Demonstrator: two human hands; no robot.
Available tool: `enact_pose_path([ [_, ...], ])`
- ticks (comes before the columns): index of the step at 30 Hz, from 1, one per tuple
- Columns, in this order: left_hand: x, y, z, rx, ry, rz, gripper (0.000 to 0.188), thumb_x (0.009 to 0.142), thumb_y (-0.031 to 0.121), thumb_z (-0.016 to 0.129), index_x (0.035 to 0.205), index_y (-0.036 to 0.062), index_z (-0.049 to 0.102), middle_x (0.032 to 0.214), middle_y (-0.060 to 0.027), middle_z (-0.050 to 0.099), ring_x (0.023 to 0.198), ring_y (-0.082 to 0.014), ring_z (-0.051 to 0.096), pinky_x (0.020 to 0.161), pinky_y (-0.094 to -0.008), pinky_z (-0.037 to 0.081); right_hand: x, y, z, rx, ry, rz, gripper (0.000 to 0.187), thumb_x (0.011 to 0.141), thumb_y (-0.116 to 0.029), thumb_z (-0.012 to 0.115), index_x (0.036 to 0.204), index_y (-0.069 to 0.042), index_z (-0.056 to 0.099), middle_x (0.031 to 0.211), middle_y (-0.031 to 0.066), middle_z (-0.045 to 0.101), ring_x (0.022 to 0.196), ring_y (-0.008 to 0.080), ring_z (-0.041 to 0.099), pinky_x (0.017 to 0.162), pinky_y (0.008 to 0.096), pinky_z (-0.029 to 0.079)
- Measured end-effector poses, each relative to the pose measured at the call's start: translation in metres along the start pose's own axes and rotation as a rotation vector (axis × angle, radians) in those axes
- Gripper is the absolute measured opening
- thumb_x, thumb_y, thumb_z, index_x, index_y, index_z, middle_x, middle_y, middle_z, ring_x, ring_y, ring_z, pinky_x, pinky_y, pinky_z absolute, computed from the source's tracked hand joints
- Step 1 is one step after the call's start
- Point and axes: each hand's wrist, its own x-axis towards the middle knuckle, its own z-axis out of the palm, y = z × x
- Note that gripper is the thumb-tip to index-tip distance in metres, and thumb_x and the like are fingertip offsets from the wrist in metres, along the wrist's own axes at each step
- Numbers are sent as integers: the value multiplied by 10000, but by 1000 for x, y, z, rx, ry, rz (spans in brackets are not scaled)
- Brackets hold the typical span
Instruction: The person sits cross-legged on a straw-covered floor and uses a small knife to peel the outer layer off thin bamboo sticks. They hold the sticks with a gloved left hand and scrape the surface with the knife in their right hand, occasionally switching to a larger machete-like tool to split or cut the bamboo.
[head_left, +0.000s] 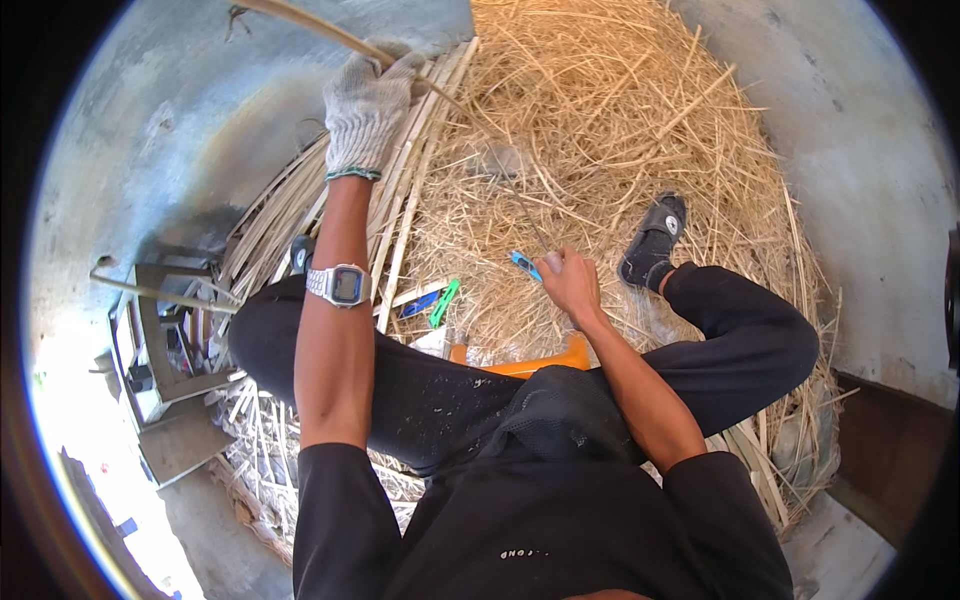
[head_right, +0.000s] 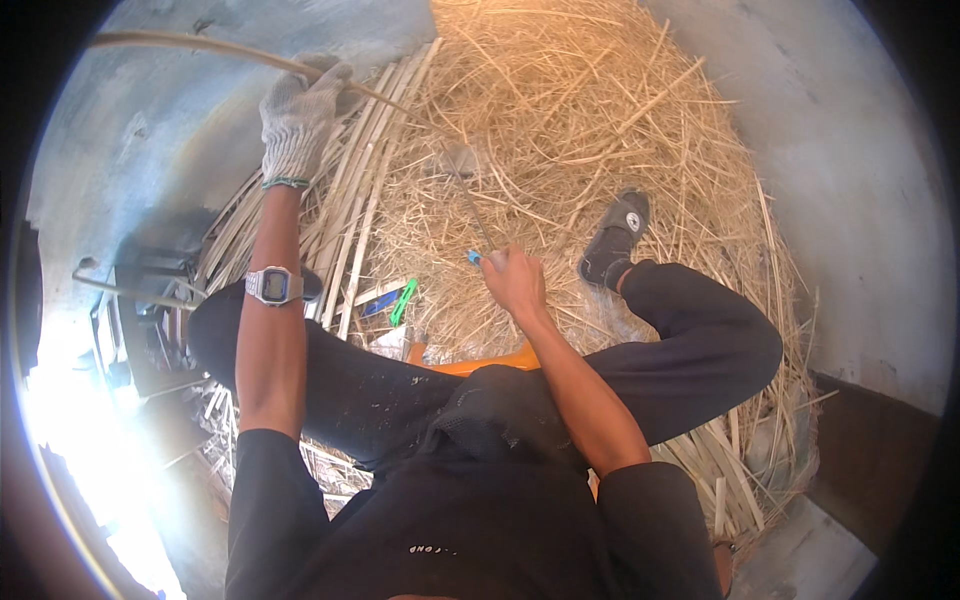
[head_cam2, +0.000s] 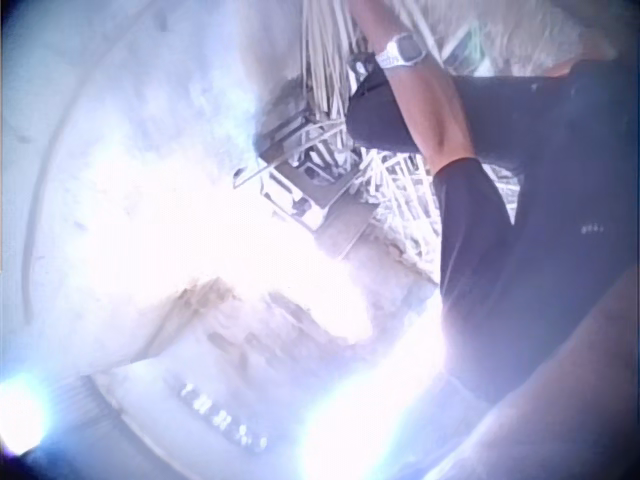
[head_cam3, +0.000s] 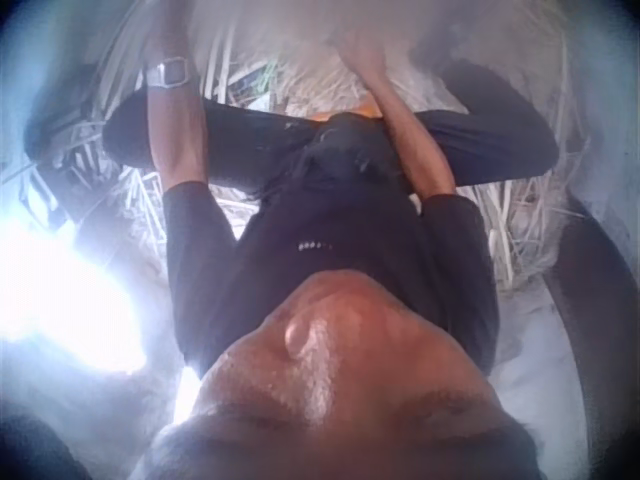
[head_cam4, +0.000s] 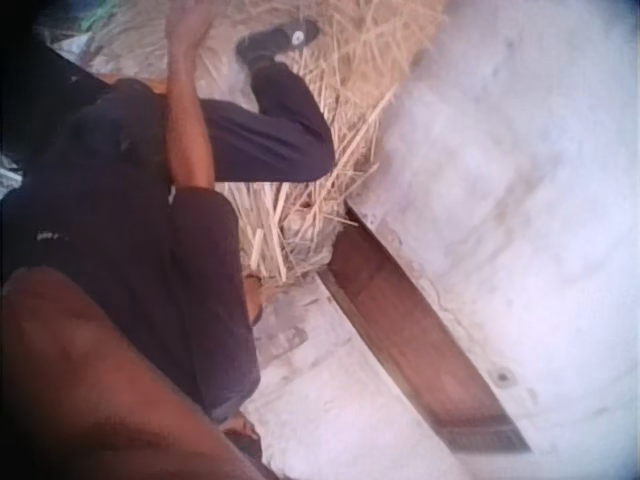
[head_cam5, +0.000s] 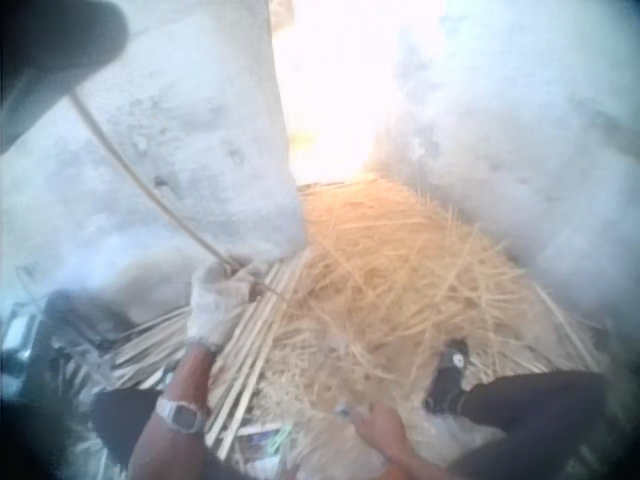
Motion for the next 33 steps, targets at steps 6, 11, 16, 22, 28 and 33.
enact_pose_path([
  [6, 11, -23, 4, 284, 30, 64, 318, 905, 366, 686, 932, 57, 757, 692, -120, 705, 683, -222, 714, 635, -365, 561, -2, -14, -7, 41, 12, -29, 409, 883, -320, 690, 893, 88, 658, 696, 269, 649, 640, 387, 661, 631, 461, 504],
  [11, 24, -40, 0, 477, 49, 59, 396, 880, 437, 670, 862, 52, 761, 725, -176, 694, 720, -320, 698, 686, -415, 543, -15, -48, -25, 51, 14, -115, 373, 908, -286, 652, 853, 79, 602, 718, 308, 634, 699, 446, 661, 660, 493, 511],
  [16, 20, -37, 5, 415, 81, 95, 347, 881, 368, 704, 940, 26, 723, 728, -62, 694, 611, -142, 650, 576, -286, 546, -25, -80, -60, 8, -54, -75, 381, 891, -292, 609, 901, 89, 606, 764, 313, 643, 723, 453, 660, 688, 496, 517],
  [22, 11, -12, 5, 441, 66, -26, 374, 882, 369, 713, 961, 3, 714, 790, -117, 700, 692, -181, 671, 639, -315, 555, -14, -60, -88, -134, -52, 10, 393, 850, -294, 588, 862, 96, 641, 734, 284, 634, 728, 439, 652, 714, 481, 509],
  [28, 16, -19, 9, 293, 93, -114, 501, 860, 452, 709, 1059, -8, 688, 850, -143, 698, 748, -234, 685, 717, -395, 555, -12, -95, -116, -164, -139, 85, 405, 868, -291, 571, 907, 105, 650, 819, 315, 645, 778, 460, 650, 743, 496, 518],
  [33, 15, -22, 7, 444, 230, -92, 481, 868, 447, 690, 1027, -7, 682, 828, -141, 685, 725, -229, 674, 707, -403, 549, -11, -61, -121, -139, -16, 126, 422, 912, -325, 593, 907, 94, 642, 814, 301, 655, 796, 453, 658, 732, 489, 508],
])
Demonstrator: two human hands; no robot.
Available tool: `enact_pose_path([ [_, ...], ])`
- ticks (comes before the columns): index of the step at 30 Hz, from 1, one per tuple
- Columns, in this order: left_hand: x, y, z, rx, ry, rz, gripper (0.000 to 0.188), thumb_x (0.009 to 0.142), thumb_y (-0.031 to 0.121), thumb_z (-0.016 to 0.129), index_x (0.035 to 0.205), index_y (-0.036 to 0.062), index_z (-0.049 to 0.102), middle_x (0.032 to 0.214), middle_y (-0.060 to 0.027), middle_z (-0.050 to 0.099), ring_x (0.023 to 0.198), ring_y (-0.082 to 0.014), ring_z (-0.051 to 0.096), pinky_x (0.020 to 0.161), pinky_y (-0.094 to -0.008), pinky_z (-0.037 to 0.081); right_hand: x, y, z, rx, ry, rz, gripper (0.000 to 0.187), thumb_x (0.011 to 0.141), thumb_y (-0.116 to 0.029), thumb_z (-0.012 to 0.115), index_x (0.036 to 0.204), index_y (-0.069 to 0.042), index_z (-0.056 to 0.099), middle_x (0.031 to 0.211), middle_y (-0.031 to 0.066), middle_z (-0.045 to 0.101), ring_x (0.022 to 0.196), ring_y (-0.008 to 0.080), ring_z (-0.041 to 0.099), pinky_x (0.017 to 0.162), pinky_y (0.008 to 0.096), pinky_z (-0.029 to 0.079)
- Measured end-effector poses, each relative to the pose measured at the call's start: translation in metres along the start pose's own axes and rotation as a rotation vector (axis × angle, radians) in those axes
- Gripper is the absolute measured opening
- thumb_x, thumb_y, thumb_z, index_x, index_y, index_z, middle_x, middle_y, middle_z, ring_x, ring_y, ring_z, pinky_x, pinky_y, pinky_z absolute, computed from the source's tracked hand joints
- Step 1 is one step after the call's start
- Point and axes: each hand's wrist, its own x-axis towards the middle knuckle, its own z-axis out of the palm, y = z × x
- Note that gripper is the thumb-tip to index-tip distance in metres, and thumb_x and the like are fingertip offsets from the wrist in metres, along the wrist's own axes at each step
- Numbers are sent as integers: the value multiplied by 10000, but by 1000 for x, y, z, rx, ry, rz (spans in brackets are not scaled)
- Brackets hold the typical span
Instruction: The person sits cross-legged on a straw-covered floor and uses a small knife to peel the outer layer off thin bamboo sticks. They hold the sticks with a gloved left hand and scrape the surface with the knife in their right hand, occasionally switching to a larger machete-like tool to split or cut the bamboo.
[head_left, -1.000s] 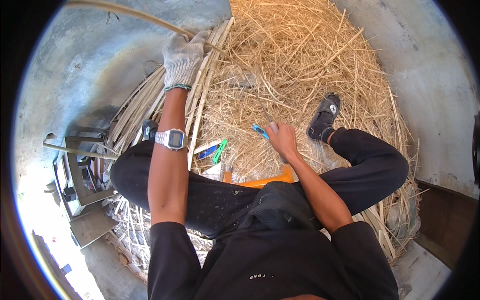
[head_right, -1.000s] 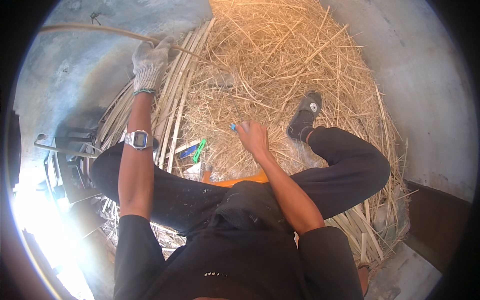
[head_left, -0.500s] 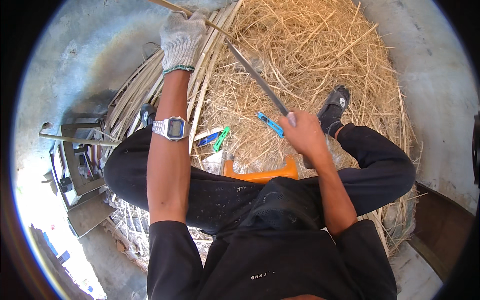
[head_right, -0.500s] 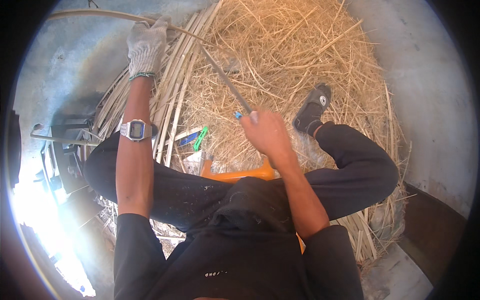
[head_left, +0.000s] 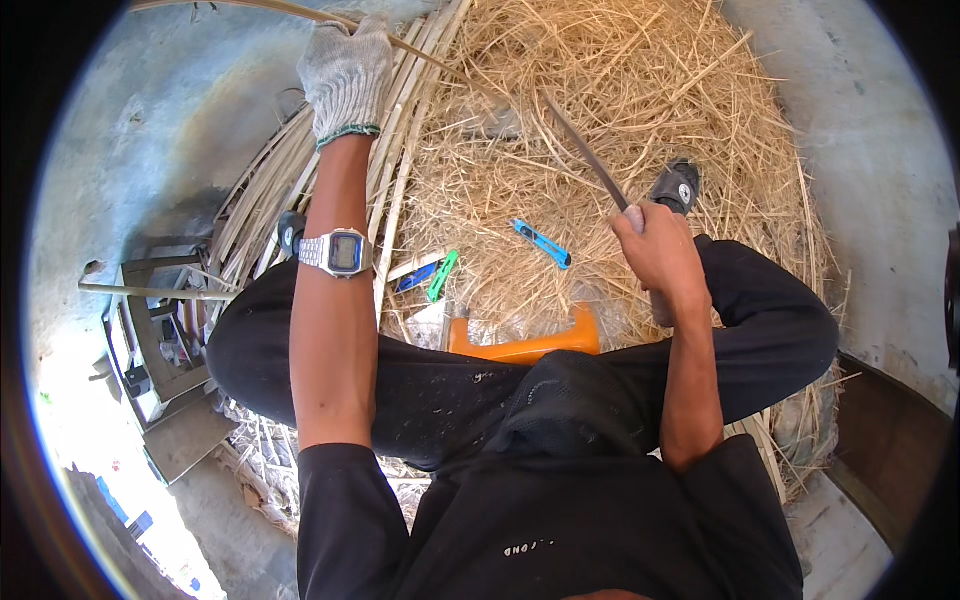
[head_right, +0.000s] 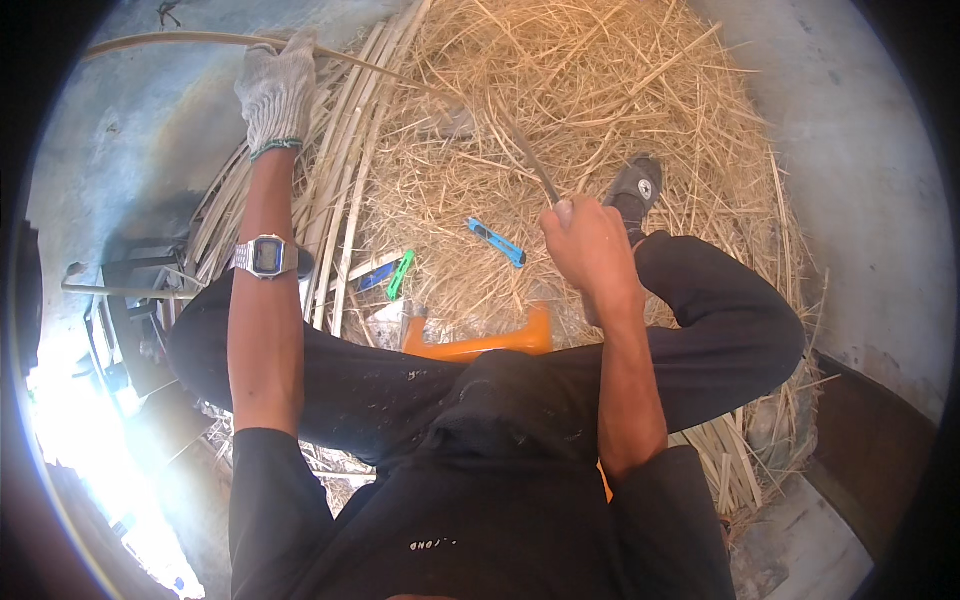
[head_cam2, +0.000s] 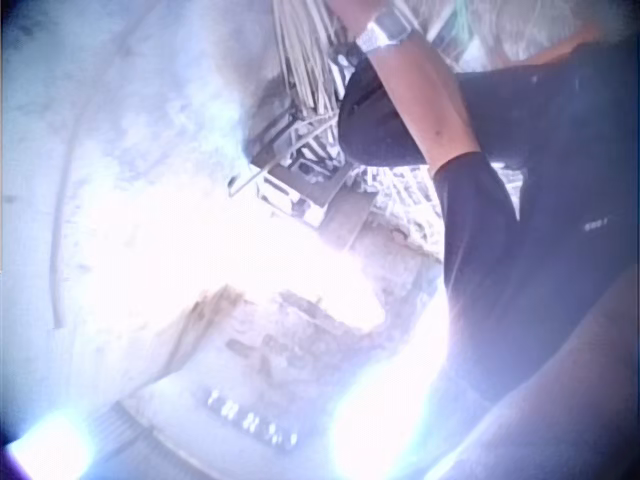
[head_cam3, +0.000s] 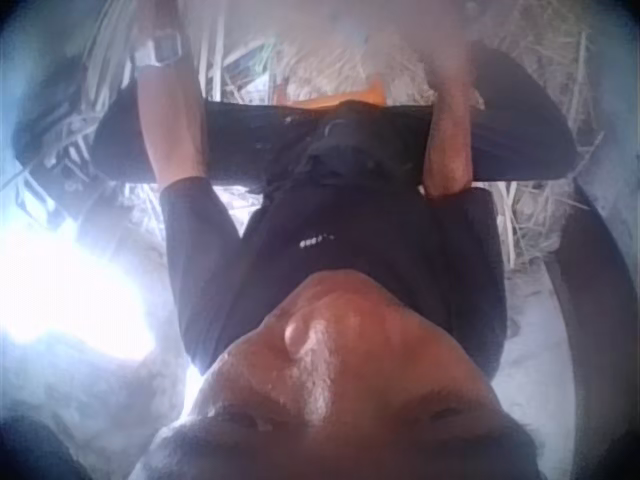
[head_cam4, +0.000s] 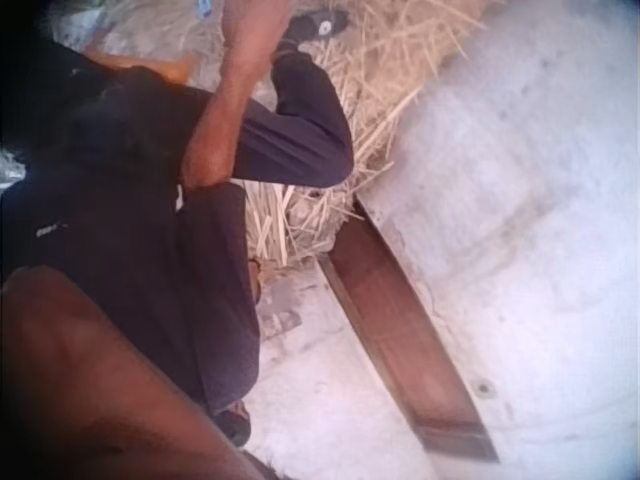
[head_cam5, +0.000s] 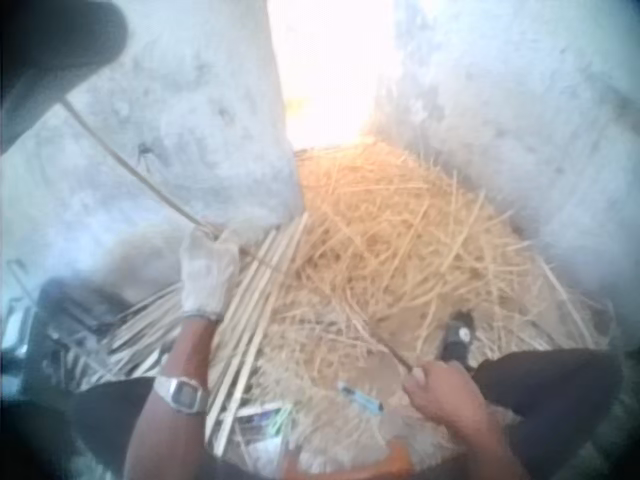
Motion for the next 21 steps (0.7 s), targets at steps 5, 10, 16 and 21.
enact_pose_path([
  [5, -9, 1, 5, -21, 40, 117, 277, 931, 312, 646, 905, 38, 686, 692, -65, 628, 596, -162, 586, 560, -342, 493, 11, -19, 51, 502, 286, -125, 418, 937, -341, 611, 924, 77, 606, 746, 297, 647, 767, 458, 662, 705, 495, 503],
  [10, -17, 19, 12, -44, -198, 19, 316, 900, 364, 670, 923, 51, 695, 732, -94, 679, 660, -199, 656, 595, -350, 528, 54, 23, 134, 199, 59, -98, 363, 922, -284, 556, 959, 73, 614, 782, 305, 651, 758, 448, 659, 713, 493, 508],
  [16, -19, 21, 32, -136, -21, 296, 219, 892, 286, 706, 852, 77, 655, 650, -122, 671, 607, -290, 694, 599, -391, 553, 60, 8, 111, 238, 11, -78, 351, 902, -270, 570, 961, 74, 612, 789, 294, 655, 748, 430, 656, 689, 488, 500],
  [21, -31, 41, 26, -102, -17, 317, 228, 881, 285, 723, 882, 71, 646, 648, -141, 668, 590, -289, 691, 573, -397, 543, 25, -30, 68, 520, 198, -147, 304, 925, -223, 555, 937, 77, 601, 710, 231, 639, 671, 328, 647, 637, 467, 492],
])
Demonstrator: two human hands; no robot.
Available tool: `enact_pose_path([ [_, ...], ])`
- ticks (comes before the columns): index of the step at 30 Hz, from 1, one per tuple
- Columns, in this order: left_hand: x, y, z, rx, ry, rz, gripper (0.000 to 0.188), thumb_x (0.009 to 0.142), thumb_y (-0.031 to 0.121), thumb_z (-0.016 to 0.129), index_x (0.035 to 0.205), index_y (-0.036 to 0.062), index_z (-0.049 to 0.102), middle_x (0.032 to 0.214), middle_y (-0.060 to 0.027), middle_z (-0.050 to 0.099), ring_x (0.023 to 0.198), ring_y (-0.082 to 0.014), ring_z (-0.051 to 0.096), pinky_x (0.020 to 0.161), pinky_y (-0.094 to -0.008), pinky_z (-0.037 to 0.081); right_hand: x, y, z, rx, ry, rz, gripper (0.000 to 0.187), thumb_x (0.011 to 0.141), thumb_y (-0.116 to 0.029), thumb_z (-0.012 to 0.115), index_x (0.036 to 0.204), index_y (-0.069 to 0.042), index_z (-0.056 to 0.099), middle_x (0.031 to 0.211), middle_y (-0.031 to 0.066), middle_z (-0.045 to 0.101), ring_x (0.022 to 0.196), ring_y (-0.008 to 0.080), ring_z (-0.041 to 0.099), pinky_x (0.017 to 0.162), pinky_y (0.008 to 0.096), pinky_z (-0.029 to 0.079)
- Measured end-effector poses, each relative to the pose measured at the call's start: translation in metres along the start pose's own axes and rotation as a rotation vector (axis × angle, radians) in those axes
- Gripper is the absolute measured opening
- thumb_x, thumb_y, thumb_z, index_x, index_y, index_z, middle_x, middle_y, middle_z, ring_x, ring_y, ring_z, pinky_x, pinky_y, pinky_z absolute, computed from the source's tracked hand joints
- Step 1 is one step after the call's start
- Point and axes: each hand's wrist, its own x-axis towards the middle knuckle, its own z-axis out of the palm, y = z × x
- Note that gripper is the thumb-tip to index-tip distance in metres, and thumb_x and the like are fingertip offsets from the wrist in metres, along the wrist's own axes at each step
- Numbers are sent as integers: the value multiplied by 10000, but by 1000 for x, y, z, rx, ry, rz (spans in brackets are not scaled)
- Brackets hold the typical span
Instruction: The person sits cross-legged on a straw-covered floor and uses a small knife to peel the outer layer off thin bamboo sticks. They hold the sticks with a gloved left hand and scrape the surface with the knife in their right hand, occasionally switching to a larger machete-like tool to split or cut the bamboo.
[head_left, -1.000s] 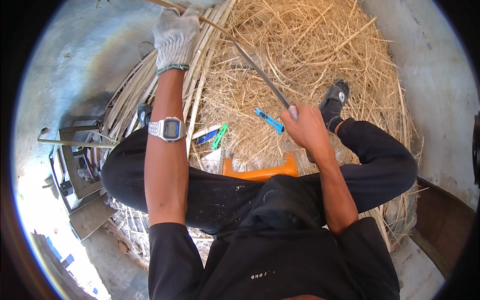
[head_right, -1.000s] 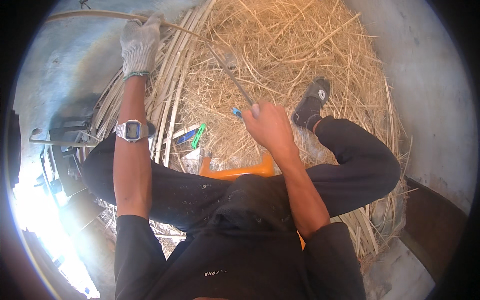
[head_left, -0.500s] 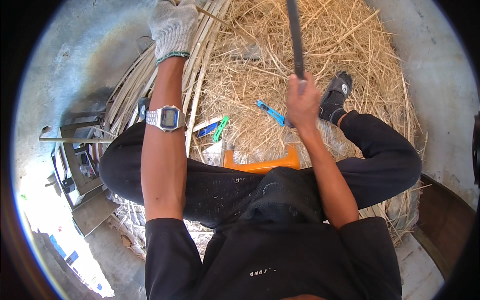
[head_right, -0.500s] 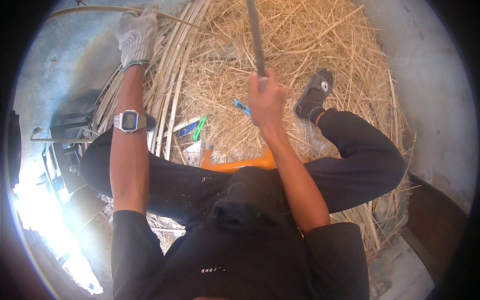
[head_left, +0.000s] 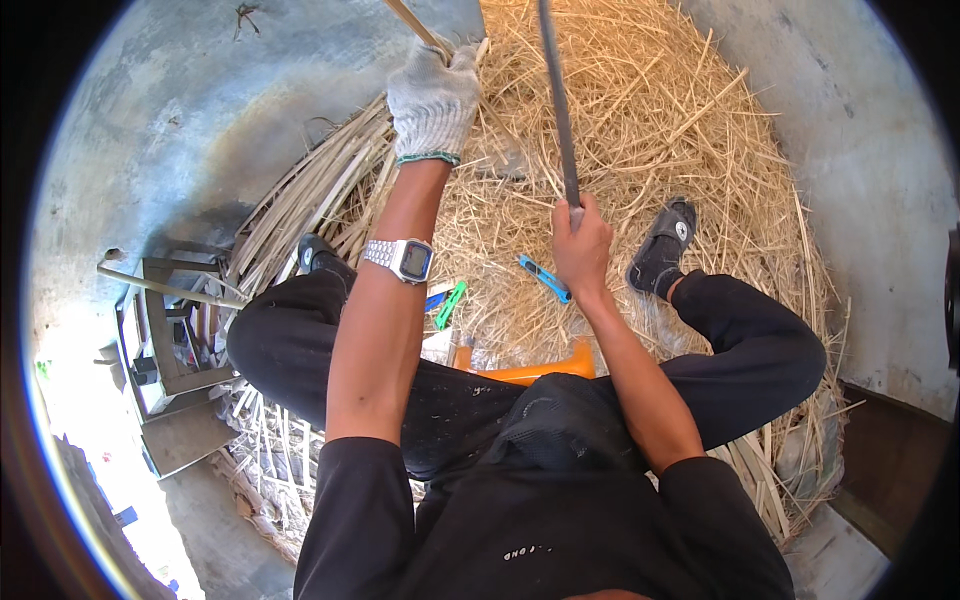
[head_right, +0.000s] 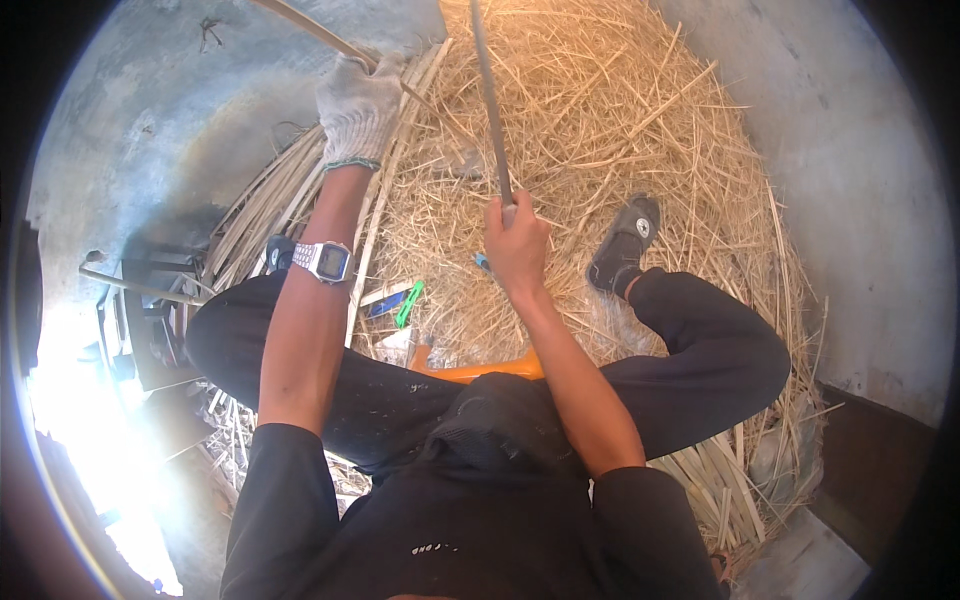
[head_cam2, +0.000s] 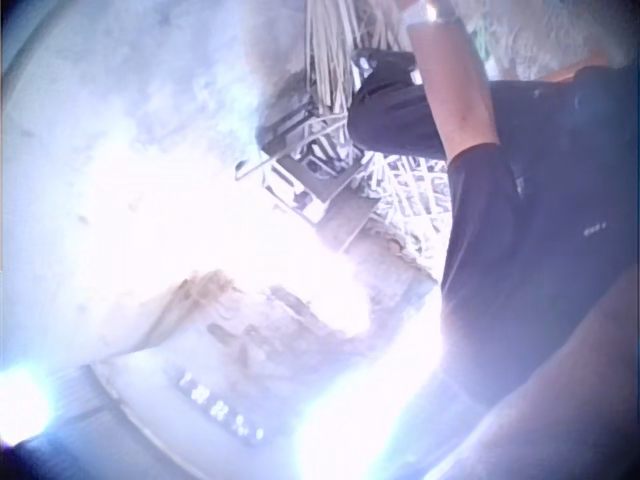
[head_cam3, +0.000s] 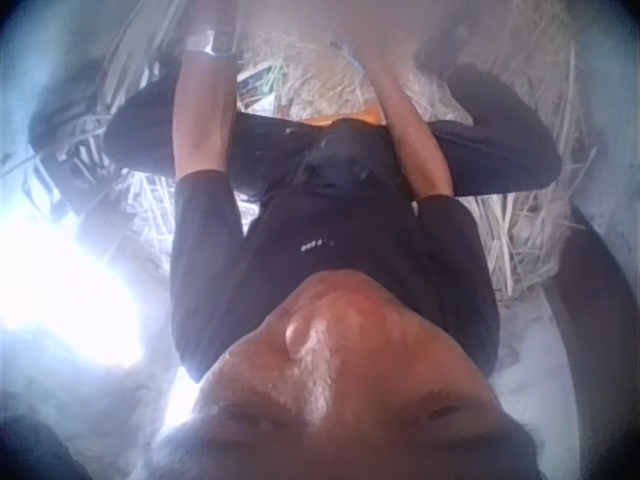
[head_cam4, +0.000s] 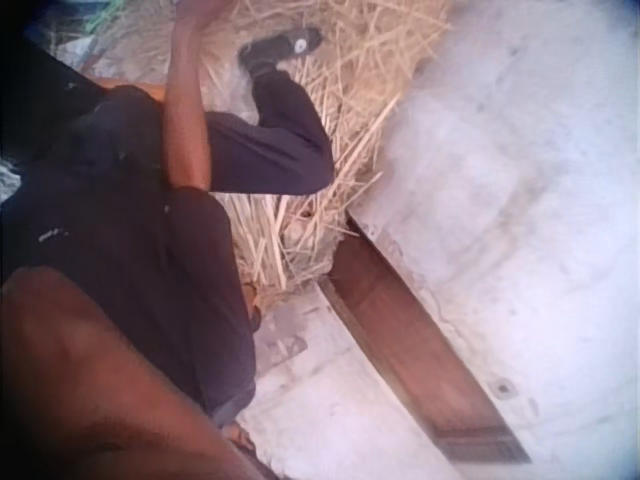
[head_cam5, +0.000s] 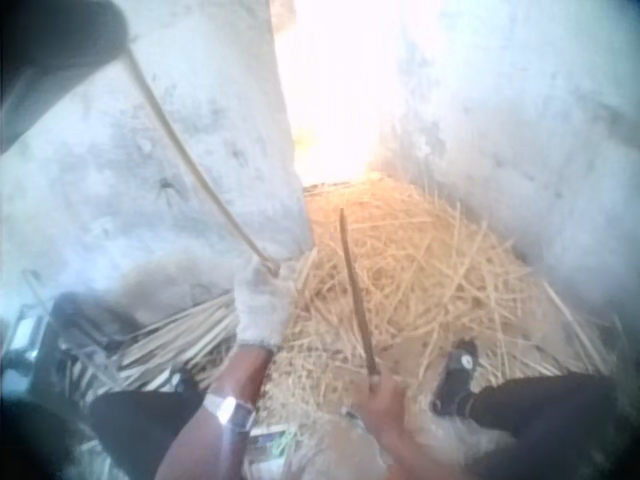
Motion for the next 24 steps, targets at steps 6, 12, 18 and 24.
enact_pose_path([
  [6, 1, 13, 5, 51, -104, -199, 236, 877, 289, 735, 899, 68, 656, 620, -140, 654, 601, -299, 692, 583, -410, 538, 16, 131, 52, -395, -230, 101, 366, 922, -275, 530, 871, 77, 611, 692, 265, 639, 694, 426, 655, 728, 494, 510],
  [12, -1, 13, 3, -54, -6, 1, 255, 874, 254, 750, 967, 39, 649, 707, -142, 692, 649, -283, 705, 597, -394, 541, 16, 140, 40, -88, -287, 318, 414, 910, -350, 624, 768, 39, 604, 642, 186, 626, 553, 263, 654, 518, 422, 528],
  [18, 12, -16, -5, -149, -124, -29, 266, 877, 144, 745, 1089, -2, 675, 831, -131, 711, 731, -170, 711, 580, -275, 590, 10, 143, 19, 101, -427, 545, 326, 897, -261, 655, 720, 2, 577, 552, 93, 567, 454, 177, 591, 417, 353, 468],
  [24, 1, -15, -10, -18, -42, -18, 354, 821, 270, 809, 994, 44, 599, 718, -136, 691, 648, -310, 700, 606, -385, 547, -1, 88, 19, 122, -126, 153, 218, 869, -136, 601, 699, -14, 542, 530, 59, 539, 421, 163, 564, 408, 343, 449],
])
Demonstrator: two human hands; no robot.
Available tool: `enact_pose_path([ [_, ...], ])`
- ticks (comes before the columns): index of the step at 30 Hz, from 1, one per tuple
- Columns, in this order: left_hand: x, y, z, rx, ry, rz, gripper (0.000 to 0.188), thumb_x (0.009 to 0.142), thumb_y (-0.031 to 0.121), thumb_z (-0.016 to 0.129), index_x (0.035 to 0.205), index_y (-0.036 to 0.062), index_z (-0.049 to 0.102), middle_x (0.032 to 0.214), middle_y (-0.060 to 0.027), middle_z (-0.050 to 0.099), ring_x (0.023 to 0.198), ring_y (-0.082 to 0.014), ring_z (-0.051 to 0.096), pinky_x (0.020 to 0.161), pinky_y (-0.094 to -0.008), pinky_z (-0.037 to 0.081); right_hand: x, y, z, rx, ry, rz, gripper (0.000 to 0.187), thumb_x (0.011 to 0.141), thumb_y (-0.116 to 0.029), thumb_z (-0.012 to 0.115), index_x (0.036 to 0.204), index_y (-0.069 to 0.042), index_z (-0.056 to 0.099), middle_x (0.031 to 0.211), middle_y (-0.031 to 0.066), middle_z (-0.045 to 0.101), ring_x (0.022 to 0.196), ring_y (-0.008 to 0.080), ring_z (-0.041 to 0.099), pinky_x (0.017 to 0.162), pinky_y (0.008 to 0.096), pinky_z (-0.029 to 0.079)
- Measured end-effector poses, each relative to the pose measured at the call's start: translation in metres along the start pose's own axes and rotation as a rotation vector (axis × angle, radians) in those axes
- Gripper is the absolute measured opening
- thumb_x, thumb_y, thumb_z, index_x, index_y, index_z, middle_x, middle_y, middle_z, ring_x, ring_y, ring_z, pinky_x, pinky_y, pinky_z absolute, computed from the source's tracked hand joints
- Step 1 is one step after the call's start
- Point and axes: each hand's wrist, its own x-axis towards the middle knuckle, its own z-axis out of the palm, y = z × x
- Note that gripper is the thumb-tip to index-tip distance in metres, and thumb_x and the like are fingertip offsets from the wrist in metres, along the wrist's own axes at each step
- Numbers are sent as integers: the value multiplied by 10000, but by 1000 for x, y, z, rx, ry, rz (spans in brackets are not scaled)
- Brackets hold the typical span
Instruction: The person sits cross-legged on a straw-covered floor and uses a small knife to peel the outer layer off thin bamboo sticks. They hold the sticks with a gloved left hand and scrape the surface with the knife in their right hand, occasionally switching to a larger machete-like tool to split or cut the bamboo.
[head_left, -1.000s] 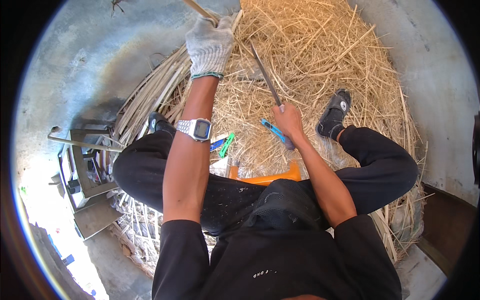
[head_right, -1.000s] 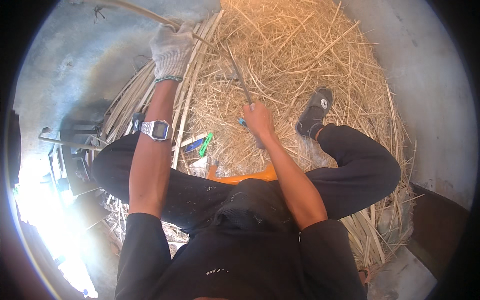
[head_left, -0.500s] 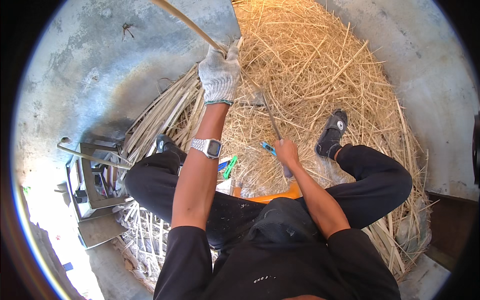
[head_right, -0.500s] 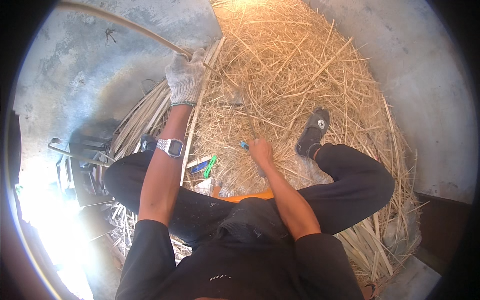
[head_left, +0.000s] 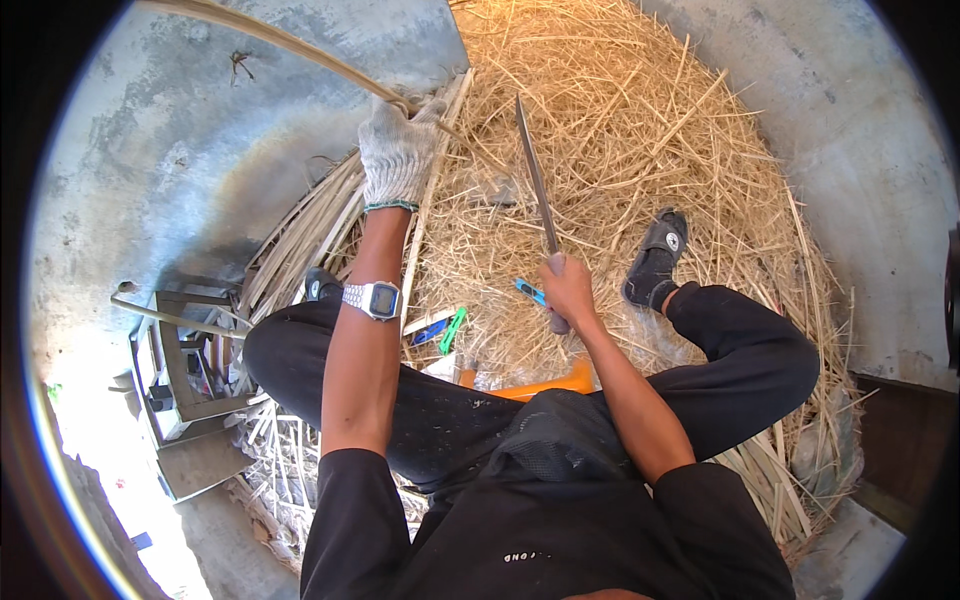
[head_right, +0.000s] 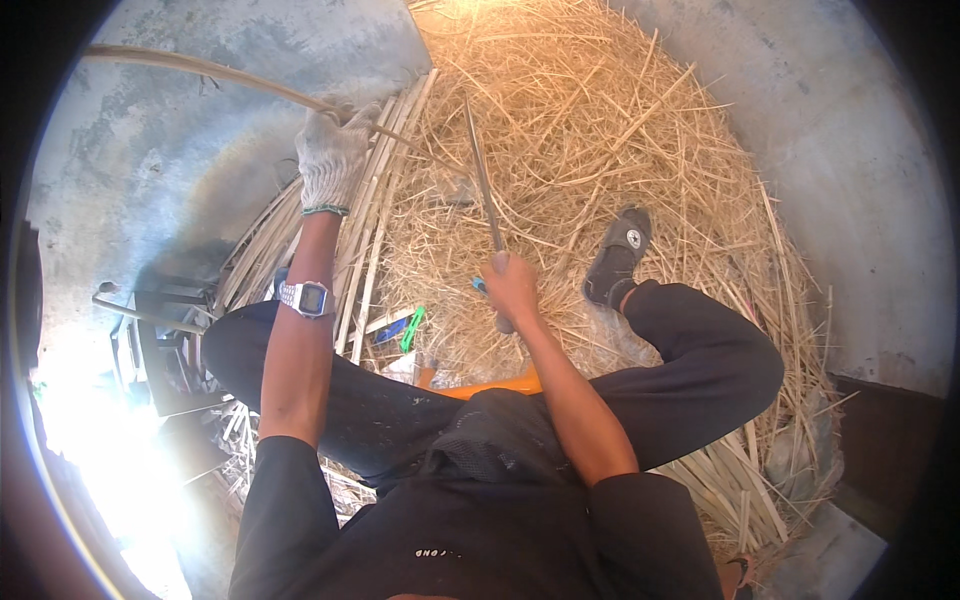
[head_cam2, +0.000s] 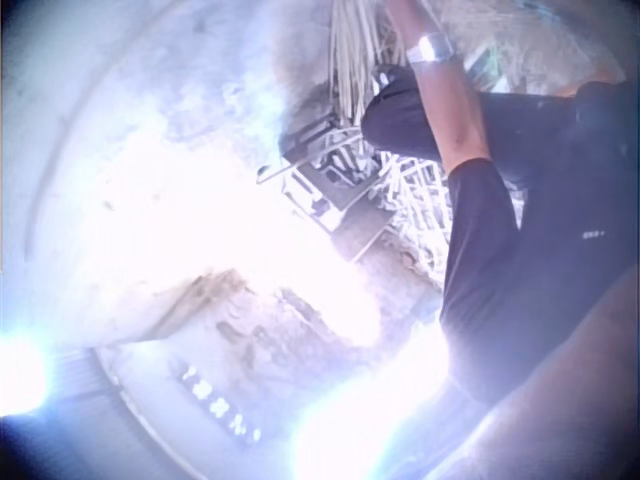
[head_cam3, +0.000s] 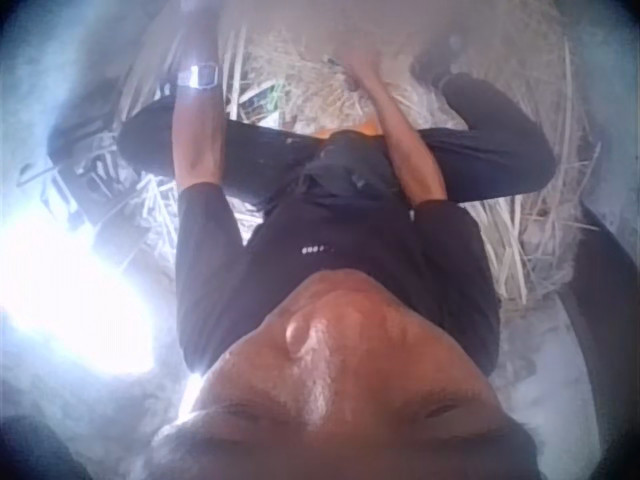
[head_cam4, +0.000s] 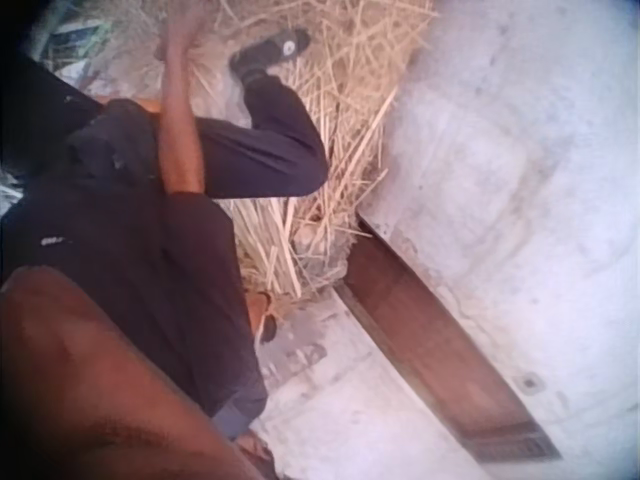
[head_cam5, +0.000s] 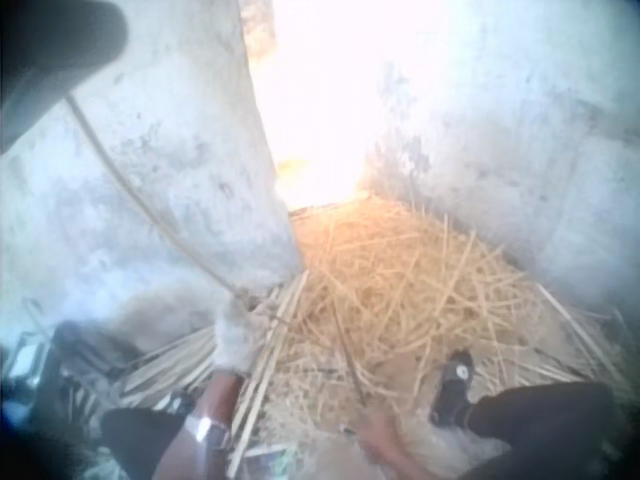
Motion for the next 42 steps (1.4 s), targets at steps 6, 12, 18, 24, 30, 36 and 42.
enact_pose_path([
  [6, -12, 15, 5, 68, 102, -3, 425, 807, 307, 826, 1024, 36, 581, 776, -152, 702, 708, -311, 711, 612, -397, 542, 2, 2, 4, -23, -70, 11, 301, 871, -210, 639, 721, 48, 602, 606, 172, 612, 480, 265, 629, 477, 407, 502],
  [12, -6, 14, 4, -60, -66, 71, 400, 817, 237, 817, 1044, 14, 575, 840, -136, 714, 756, -280, 721, 671, -384, 575, 3, 11, 9, -119, -145, 110, 363, 868, -271, 655, 749, 70, 626, 620, 211, 630, 529, 296, 665, 506, 419, 526],
  [18, 0, 20, 1, -128, -208, 93, 312, 829, 231, 798, 963, 26, 605, 783, -116, 696, 728, -222, 708, 678, -359, 577, 7, 12, 6, -70, -151, 134, 354, 869, -281, 666, 790, 62, 632, 615, 189, 626, 514, 283, 653, 506, 411, 530],
  [24, 5, 18, 12, 0, -118, 63, 301, 894, 333, 732, 865, 47, 643, 695, -69, 656, 633, -180, 632, 632, -326, 518, 3, 2, 9, -29, -112, 90, 262, 869, -184, 627, 697, 8, 580, 510, 87, 549, 388, 180, 548, 383, 355, 442],
  [30, 14, -3, 51, -715, 97, -108, 368, 1019, 326, 562, 911, -17, 644, 642, -66, 650, 613, -180, 646, 605, -314, 534, 13, 23, 13, -127, -65, -81, 282, 879, -186, 616, 685, 14, 580, 505, 94, 546, 393, 186, 564, 388, 352, 456],
  [36, 7, 2, 50, -1047, 100, -337, 287, 1052, 248, 491, 874, 35, 566, 562, -20, 526, 445, -111, 496, 392, -275, 435, 13, 26, 18, -160, -126, -26, 345, 860, -263, 632, 725, 53, 605, 599, 186, 596, 542, 286, 630, 539, 422, 492],
  [42, 2, 0, 74, -982, 170, -374, 320, 1046, 252, 482, 857, 22, 600, 547, -62, 497, 502, -150, 515, 455, -304, 402, -2, -10, 8, -208, -46, -109, 358, 854, -273, 628, 694, 43, 578, 617, 172, 599, 553, 281, 601, 591, 417, 481],
])
